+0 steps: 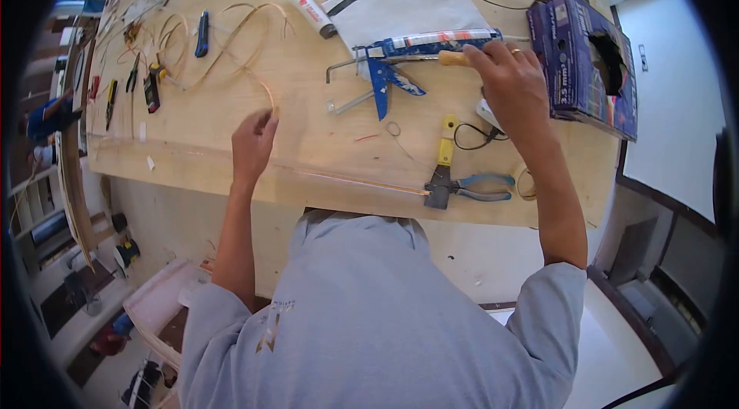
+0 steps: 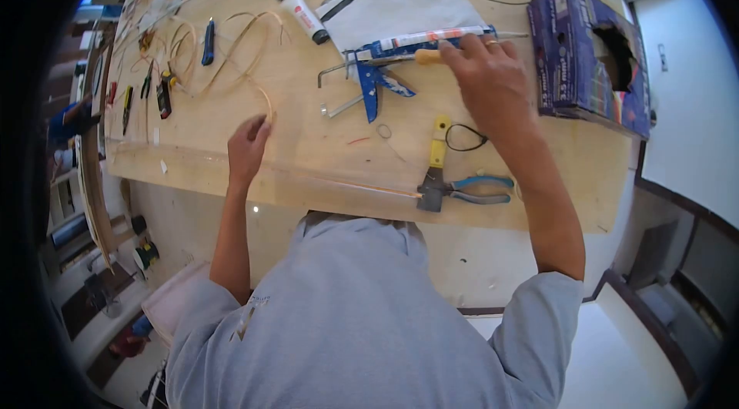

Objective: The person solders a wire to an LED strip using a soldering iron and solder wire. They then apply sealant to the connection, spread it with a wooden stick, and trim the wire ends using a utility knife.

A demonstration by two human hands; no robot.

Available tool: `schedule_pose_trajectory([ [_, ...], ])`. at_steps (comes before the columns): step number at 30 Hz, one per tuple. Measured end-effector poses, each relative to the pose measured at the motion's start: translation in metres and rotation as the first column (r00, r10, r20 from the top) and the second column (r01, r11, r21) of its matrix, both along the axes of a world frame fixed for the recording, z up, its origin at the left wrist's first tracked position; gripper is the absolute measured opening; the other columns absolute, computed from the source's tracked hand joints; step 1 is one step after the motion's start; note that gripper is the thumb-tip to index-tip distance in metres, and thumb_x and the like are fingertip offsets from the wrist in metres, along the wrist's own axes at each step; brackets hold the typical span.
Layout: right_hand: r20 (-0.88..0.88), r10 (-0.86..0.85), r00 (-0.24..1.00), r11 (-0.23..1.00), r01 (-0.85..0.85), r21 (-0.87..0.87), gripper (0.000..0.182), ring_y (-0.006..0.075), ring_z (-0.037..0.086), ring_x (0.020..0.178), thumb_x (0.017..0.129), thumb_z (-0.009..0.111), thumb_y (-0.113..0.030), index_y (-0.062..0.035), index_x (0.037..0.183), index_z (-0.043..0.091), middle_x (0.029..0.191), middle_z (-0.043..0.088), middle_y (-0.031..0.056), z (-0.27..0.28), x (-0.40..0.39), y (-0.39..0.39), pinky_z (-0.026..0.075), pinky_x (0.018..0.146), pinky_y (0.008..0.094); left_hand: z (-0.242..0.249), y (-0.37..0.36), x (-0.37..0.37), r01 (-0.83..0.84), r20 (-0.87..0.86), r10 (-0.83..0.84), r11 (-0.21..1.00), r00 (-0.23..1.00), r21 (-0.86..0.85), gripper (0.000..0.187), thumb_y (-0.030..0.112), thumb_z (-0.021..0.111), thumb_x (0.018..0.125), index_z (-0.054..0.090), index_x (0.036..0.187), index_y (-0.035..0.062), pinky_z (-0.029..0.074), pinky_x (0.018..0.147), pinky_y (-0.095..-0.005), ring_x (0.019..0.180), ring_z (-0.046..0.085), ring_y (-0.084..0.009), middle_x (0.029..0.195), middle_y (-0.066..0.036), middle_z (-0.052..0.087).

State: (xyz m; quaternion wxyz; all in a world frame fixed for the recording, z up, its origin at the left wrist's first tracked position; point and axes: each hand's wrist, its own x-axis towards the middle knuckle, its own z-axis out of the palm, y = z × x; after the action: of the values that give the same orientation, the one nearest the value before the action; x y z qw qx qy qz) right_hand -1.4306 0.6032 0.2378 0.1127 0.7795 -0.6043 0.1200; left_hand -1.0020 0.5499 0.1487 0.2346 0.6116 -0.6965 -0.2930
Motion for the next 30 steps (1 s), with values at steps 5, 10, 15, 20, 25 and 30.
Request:
schedule_pose_trajectory([
  [5,-0.152,0.100,0.983,0.993,-0.109,-0.047,0.022,0.0228,0.065,0.089,0.082,0.062,-0.010,-0.0035,0.102,0.069,0.090,0.064,0.0067,0.003,0.038,-0.032,0.049,0.078,0.0360,-0.024,0.066,0.047,-0.210,-0.067,0.222,0.965,0.973,0.159,0.027,0.017,0.066,0.093,0.067,0.112,-0.0037,0.053,0.076,-0.0276,0.082,0.066,-0.0140,0.094,-0.010,0.070],
  [10,-0.233,0.114,0.966,0.993,-0.120,-0.010,0.020,0.0237,0.064,0.084,0.078,0.063,-0.011,-0.0003,0.095,0.069,0.088,0.064,0.0085,-0.011,0.064,-0.050,0.049,0.075,0.0356,-0.019,0.088,0.052,-0.264,-0.147,0.291,0.948,0.945,0.179,0.024,0.013,0.065,0.094,0.067,0.112,-0.0031,0.052,0.075,-0.0260,0.082,0.065,-0.0117,0.094,-0.007,0.069],
  [15,-0.360,0.048,0.932,0.997,-0.066,-0.038,0.016,0.0222,0.063,0.078,0.076,0.063,-0.010,0.0002,0.086,0.069,0.085,0.062,0.0118,-0.023,0.101,-0.051,0.048,0.068,0.0333,-0.008,0.090,0.048,-0.253,-0.185,0.283,0.952,0.941,0.170,0.023,0.013,0.066,0.094,0.068,0.111,-0.0031,0.052,0.074,-0.0258,0.081,0.064,-0.0112,0.092,-0.007,0.069],
  [20,-0.321,0.103,0.941,0.995,-0.096,0.037,0.017,0.0208,0.063,0.073,0.076,0.062,-0.008,0.0021,0.089,0.069,0.083,0.061,0.0122,-0.028,0.127,-0.024,0.047,0.066,0.0316,-0.003,0.082,0.042,-0.159,-0.219,0.189,0.976,0.957,0.147,0.022,0.012,0.066,0.093,0.069,0.108,-0.0031,0.051,0.071,-0.0257,0.079,0.064,-0.0113,0.091,-0.008,0.068],
  [25,-0.154,0.077,0.985,0.990,-0.057,0.126,0.028,0.0206,0.064,0.074,0.081,0.061,-0.008,0.0035,0.107,0.065,0.084,0.060,0.0088,-0.026,0.134,-0.012,0.049,0.066,0.0309,-0.001,0.060,0.015,-0.102,-0.207,0.117,0.991,0.971,0.081,0.024,0.014,0.066,0.093,0.068,0.109,-0.0028,0.051,0.072,-0.0277,0.080,0.065,-0.0161,0.093,-0.012,0.069],
  [30,-0.149,0.031,0.988,0.987,-0.007,0.159,0.034,0.0204,0.065,0.076,0.083,0.061,-0.008,0.0006,0.116,0.062,0.087,0.060,0.0068,-0.028,0.135,-0.006,0.051,0.065,0.0324,-0.062,-0.025,-0.062,-0.015,-0.270,0.015,1.000,0.963,0.005,0.034,0.025,0.067,0.091,0.068,0.112,-0.0012,0.053,0.075,-0.0334,0.084,0.067,-0.0251,0.098,-0.018,0.070],
])
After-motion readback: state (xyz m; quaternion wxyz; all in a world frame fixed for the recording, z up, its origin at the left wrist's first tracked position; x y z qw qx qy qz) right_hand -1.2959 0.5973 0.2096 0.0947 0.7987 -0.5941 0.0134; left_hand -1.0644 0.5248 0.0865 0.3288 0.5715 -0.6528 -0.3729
